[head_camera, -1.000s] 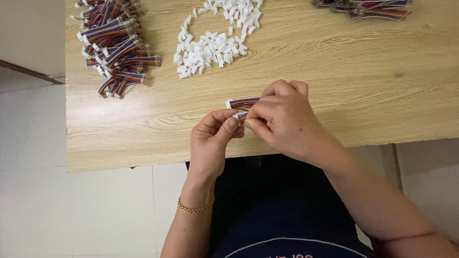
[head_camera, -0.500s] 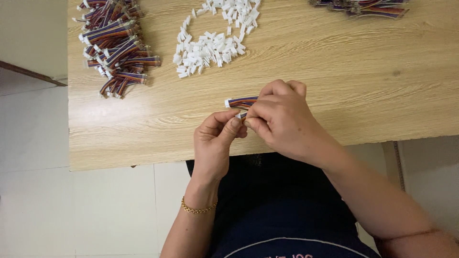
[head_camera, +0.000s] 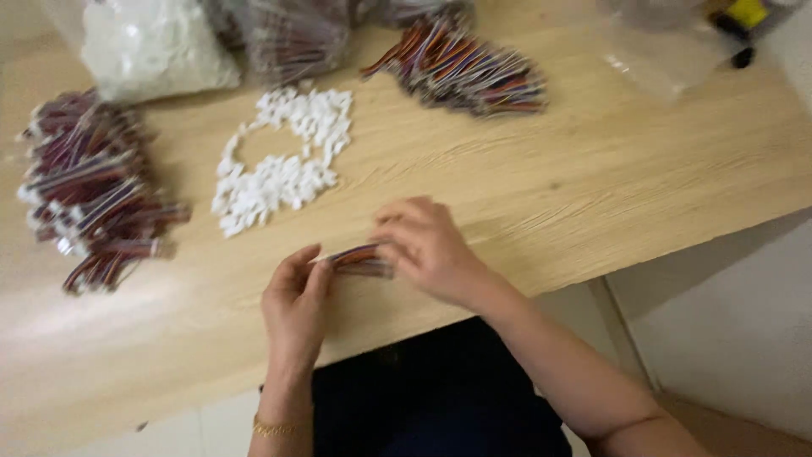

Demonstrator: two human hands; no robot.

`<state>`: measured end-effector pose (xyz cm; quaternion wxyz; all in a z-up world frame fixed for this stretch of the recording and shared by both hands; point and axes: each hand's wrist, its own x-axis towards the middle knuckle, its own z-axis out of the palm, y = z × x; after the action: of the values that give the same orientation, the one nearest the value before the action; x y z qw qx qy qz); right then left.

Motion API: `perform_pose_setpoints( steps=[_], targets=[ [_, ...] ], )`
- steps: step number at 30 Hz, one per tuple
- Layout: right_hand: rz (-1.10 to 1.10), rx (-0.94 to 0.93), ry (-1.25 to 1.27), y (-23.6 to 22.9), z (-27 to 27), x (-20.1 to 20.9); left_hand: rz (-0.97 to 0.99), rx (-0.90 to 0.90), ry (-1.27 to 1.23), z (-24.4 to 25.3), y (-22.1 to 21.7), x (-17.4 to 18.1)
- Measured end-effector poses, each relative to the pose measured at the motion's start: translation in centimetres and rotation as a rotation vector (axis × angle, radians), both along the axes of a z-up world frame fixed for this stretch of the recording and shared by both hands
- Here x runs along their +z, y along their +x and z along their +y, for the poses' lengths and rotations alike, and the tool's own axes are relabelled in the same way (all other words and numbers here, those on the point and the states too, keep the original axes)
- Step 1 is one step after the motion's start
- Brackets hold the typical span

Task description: The person assembles small electronic components by inserting white plastic connectors onto the ends of multi-colored ribbon cables. They handle the cables and connectors by hand, aligning the wires and pushing the connectors into place on a wooden table.

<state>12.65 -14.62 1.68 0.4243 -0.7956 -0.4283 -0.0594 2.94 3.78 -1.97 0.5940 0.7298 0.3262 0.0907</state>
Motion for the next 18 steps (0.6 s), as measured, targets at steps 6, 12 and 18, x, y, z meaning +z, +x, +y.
perform_pose_setpoints(
  steps=[6, 12, 18],
  targets=[
    [0.003, -0.615, 0.03, 10.6, -9.2, -3.8, 0.259, 0.018, 0.147, -0.3, 0.1, 3.0],
    [0.26, -0.969, -0.162, 17.9, -13.7, -3.3, 0.078, 0.107, 0.16, 1.3, -0.9, -2.2],
    [0.459, -1.001, -0.283, 22.0, -13.4, -4.8, -0.09, 0.202, 0.108, 1.0, -1.0, -4.3]
  ],
)
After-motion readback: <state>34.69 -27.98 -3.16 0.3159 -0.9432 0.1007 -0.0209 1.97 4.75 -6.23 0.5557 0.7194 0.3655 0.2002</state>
